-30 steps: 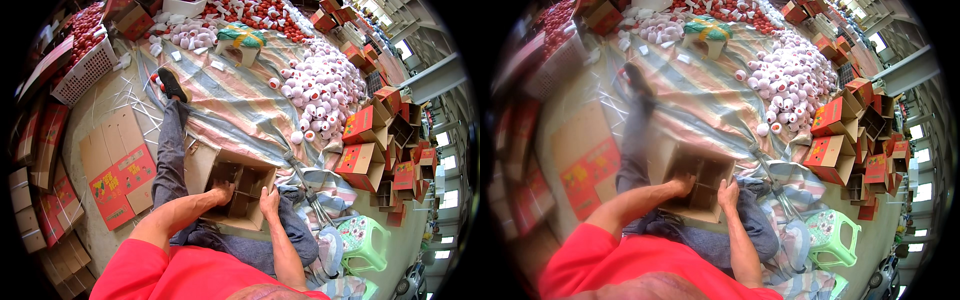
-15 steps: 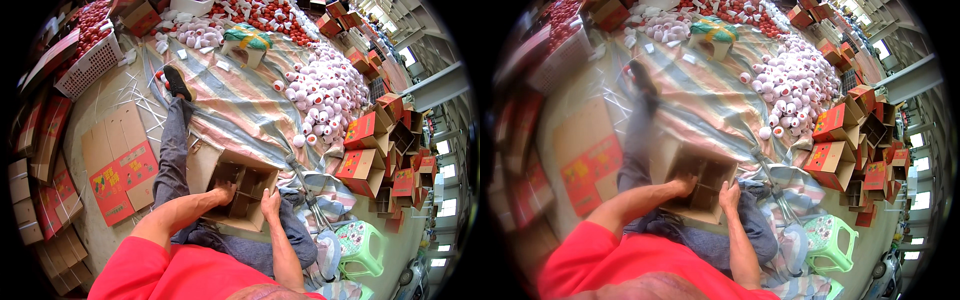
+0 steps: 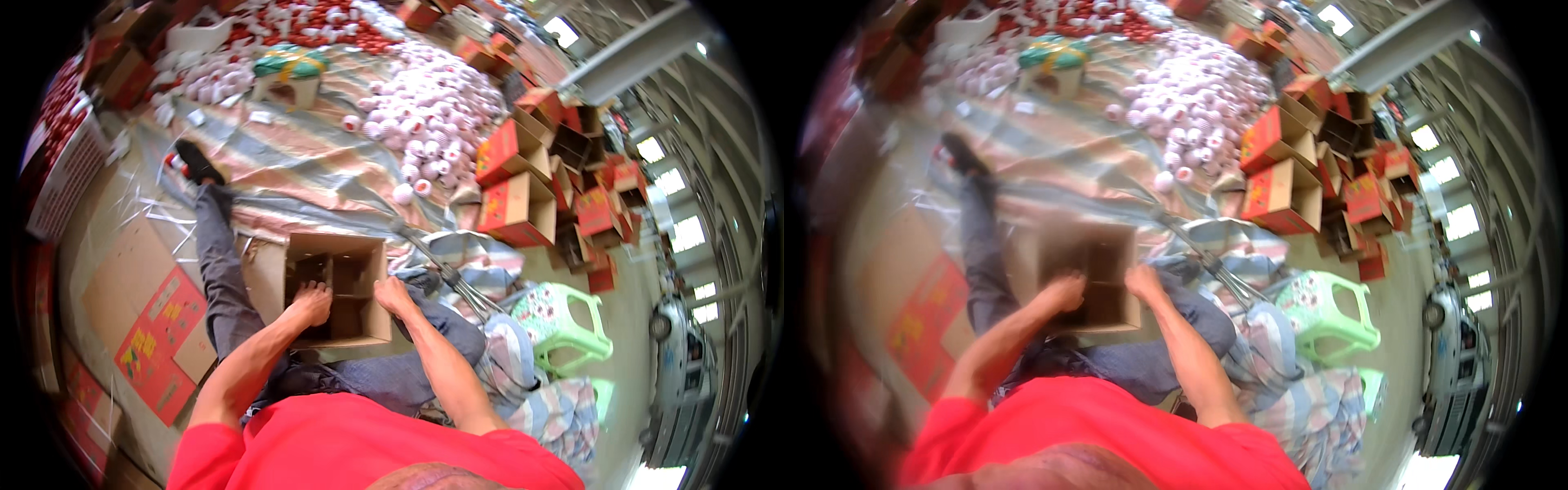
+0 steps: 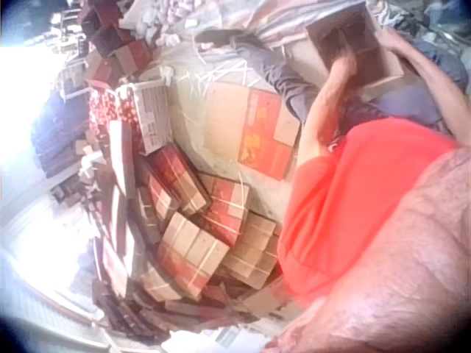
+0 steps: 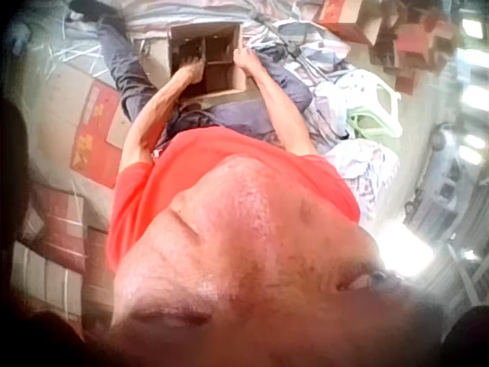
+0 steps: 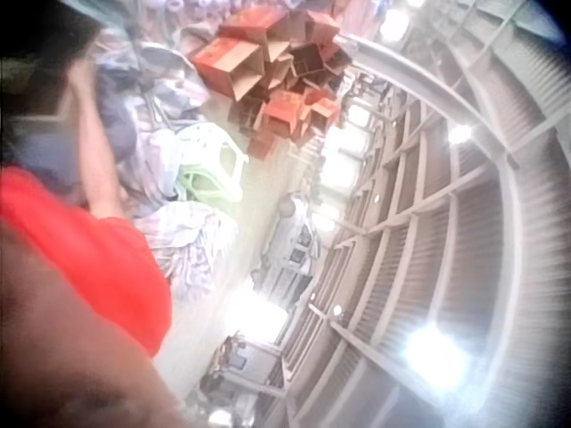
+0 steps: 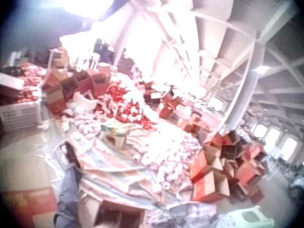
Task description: The person sits on the floor and repeatedly folds flat cardboard sheets into small boxes, tucking flaps to form the structure. The person handles multiple boxes one at a time, placing each completed box aside.
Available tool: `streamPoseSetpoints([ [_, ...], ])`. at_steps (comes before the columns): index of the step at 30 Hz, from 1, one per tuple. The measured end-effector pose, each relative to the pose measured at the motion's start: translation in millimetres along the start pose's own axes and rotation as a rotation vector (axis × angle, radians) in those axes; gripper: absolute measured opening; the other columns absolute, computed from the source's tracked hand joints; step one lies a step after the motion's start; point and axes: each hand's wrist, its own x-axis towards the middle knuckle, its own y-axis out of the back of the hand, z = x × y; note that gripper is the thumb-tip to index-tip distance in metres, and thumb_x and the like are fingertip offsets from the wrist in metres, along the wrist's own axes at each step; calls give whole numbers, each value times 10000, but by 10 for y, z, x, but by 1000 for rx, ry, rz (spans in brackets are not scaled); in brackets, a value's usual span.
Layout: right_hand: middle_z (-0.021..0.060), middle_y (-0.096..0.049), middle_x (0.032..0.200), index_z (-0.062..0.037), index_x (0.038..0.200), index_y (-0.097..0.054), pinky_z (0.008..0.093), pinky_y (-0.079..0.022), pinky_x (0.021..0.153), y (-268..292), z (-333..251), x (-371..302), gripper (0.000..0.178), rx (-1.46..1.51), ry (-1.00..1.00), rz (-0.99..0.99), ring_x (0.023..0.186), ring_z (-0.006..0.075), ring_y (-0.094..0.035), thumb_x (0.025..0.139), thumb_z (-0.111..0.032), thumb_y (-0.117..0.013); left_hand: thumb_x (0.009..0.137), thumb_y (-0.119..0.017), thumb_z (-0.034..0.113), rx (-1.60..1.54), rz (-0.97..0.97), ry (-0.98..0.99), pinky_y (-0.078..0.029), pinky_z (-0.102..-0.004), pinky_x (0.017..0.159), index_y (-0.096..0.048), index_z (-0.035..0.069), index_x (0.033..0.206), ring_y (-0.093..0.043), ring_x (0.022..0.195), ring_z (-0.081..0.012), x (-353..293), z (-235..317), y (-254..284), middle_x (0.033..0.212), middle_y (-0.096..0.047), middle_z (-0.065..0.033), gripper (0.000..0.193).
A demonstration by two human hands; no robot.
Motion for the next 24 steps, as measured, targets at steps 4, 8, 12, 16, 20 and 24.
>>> streamPoseSetpoints([
  [4, 249, -711, 906, 162, 1096, -661, 480, -500, 477, 156, 161, -135, 552, 332, -217, -20, 619, 327, -679, 1017, -372, -548, 860, -744, 86, -351, 560, -346, -407, -508, 1171, -576, 23, 1398, -481, 1411, -408, -1033, 469, 802, 1480, -546, -201, 567],
  [8, 193, -669, 834, 135, 1177, -629, 452, -410, 411, 306, -120, -163, 536, 404, -83, 81, 529, 252, -588, 1039, -373, -531, 868, -681, -56, -489, 1057, -219, -455, -478, 1132, -629, -18, 1302, -590, 1298, -414, -1893, 369, 762, 1363, -630, -214, 439],
  [12, 135, -651, 796, 109, 1175, -623, 434, -405, 397, 478, -663, -38, 513, 582, 28, 196, 526, 237, -579, 1051, -381, -531, 971, -595, -23, -603, 1190, 107, -471, -429, 1087, -625, -30, 1306, -633, 1214, -359, -2311, 2, 204, 1282, -665, -189, 336],
  [16, 128, -701, 914, 75, 1170, -648, 412, -529, 558, 459, -1252, 139, 410, 882, 340, 242, 701, 239, -664, 1067, -303, -528, 939, -622, -49, -700, 971, 221, -527, -395, 957, -640, -13, 1264, -677, 1062, -310, -2255, -148, 36, 1142, -686, -163, 327],
  [20, 139, -723, 1087, 16, 1266, -646, 418, -592, 724, 53, -1622, 555, 324, 917, 677, -26, 897, 241, -708, 1056, -212, -551, 894, -723, 91, -372, 741, 123, -465, -465, 982, -664, 42, 1216, -631, 1131, -379, -2122, -110, 96, 1152, -701, -151, 331],
  [24, 136, -724, 1136, -2, 1336, -631, 416, -581, 775, 10, -2828, -396, 362, 992, 486, -404, 971, 231, -696, 1032, -180, -547, 867, -752, 126, -205, 808, 69, -455, -477, 966, -663, 43, 1214, -628, 1127, -360, -2202, -307, -114, 1153, -697, -132, 368],
])
